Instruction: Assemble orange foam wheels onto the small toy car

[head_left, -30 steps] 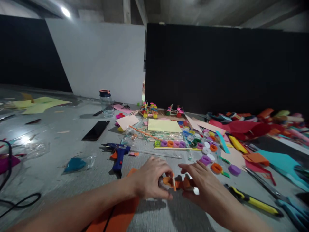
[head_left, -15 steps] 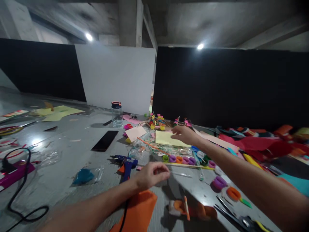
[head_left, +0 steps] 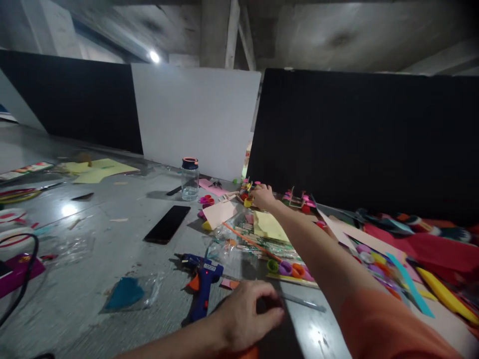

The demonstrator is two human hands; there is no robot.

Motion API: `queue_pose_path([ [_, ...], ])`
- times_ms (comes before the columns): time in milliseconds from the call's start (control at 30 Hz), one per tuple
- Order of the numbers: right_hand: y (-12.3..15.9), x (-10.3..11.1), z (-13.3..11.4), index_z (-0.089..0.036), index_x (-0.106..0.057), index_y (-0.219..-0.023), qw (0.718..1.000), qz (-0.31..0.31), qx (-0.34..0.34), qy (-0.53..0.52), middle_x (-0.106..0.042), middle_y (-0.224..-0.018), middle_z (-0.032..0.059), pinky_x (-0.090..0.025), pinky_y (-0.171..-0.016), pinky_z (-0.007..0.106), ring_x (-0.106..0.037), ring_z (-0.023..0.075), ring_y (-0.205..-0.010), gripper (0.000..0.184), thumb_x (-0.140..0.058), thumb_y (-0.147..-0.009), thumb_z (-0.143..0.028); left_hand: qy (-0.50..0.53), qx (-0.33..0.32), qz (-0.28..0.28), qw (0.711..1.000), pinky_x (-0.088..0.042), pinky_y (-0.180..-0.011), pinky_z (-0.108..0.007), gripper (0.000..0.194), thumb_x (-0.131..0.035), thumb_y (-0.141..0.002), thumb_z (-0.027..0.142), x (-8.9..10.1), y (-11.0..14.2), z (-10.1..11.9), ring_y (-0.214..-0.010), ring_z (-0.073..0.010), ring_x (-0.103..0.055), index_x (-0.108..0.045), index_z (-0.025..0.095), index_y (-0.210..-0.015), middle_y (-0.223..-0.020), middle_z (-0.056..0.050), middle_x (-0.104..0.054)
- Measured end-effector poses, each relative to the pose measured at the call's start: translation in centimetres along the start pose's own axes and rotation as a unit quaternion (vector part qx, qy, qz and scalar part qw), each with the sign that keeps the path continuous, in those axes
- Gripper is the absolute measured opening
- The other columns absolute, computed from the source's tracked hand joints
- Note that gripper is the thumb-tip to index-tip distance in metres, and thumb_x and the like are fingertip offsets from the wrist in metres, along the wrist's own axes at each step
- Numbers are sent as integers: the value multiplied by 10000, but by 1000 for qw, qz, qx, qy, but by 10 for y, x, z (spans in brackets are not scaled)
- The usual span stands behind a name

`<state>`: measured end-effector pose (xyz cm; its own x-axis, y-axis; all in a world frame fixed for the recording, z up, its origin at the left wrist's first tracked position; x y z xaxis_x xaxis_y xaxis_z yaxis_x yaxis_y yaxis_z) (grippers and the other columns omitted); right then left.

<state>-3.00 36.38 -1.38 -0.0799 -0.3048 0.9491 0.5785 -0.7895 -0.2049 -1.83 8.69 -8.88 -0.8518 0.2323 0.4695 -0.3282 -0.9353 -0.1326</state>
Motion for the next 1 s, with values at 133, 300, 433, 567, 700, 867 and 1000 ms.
queue_pose_path([
  [133,-1,-1,-1,-171,-588,-1259,1000,-3,19,13,-612,-1272,101,-554,-896,455,-637,242,-1076,351,-624,-958,-347,-29,16,-10,999,-453,-783,-286,170,-632,-788,228,-2,1,1,-875,-195,-653,-754,188,-901,-917,-32,-756],
  [300,7,9,-5,-170,-597,-1249,1000,19,19,11,-612,-1274,107,-553,-902,444,-637,235,-1073,338,-619,-961,-347,-49,8,-6,999,-451,-753,-281,169,-644,-774,233,-3,2,1,-848,-195,-651,-757,184,-891,-898,-37,-755],
  [433,20,31,-7,-175,-590,-1257,999,45,20,-4,-612,-1272,97,-554,-899,454,-638,238,-1074,345,-618,-961,-350,-45,-20,1,999,-454,-737,-272,152,-640,-789,230,-4,3,2,-826,-182,-658,-756,188,-878,-887,-29,-756],
  [567,37,74,-19,-175,-601,-1235,996,70,43,-32,-615,-1269,93,-539,-921,467,-631,239,-1090,331,-618,-961,-359,-60,-32,8,998,-475,-760,-275,191,-655,-825,297,-6,5,0,-870,-199,-687,-766,184,-932,-922,-51,-770],
  [700,67,125,-76,-164,-684,-1098,986,78,115,-93,-710,-1056,91,-513,-910,453,-648,261,-1042,311,-617,-936,-421,-77,-44,-8,996,-474,-696,-247,210,-652,-843,305,-13,6,-1,-811,-185,-697,-768,165,-948,-884,-57,-777],
  [867,128,184,-205,-209,-738,-980,946,51,267,-174,-757,-977,76,-506,-736,346,-687,247,-888,305,-665,-838,-468,-70,-44,-14,996,-488,-745,-268,227,-647,-864,341,-17,4,0,-837,-191,-688,-762,175,-966,-898,-51,-766],
  [1000,170,206,-302,-157,-720,-728,913,20,359,-194,-758,-799,54,-528,-741,358,-710,243,-811,258,-702,-784,-408,-60,-41,-28,997,-493,-927,-326,216,-685,-860,333,-13,12,0,-1056,-231,-659,-740,210,-1028,-1071,-42,-749],
])
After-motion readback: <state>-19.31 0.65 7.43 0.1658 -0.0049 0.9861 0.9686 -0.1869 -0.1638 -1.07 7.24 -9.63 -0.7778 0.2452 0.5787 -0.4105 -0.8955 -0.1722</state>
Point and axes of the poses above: each hand's wrist, its own y-axis away from the middle knuckle, its own x-axis out of the back of the hand, z = x × y, the point moved 8 cm from there along -y, towards the middle knuckle
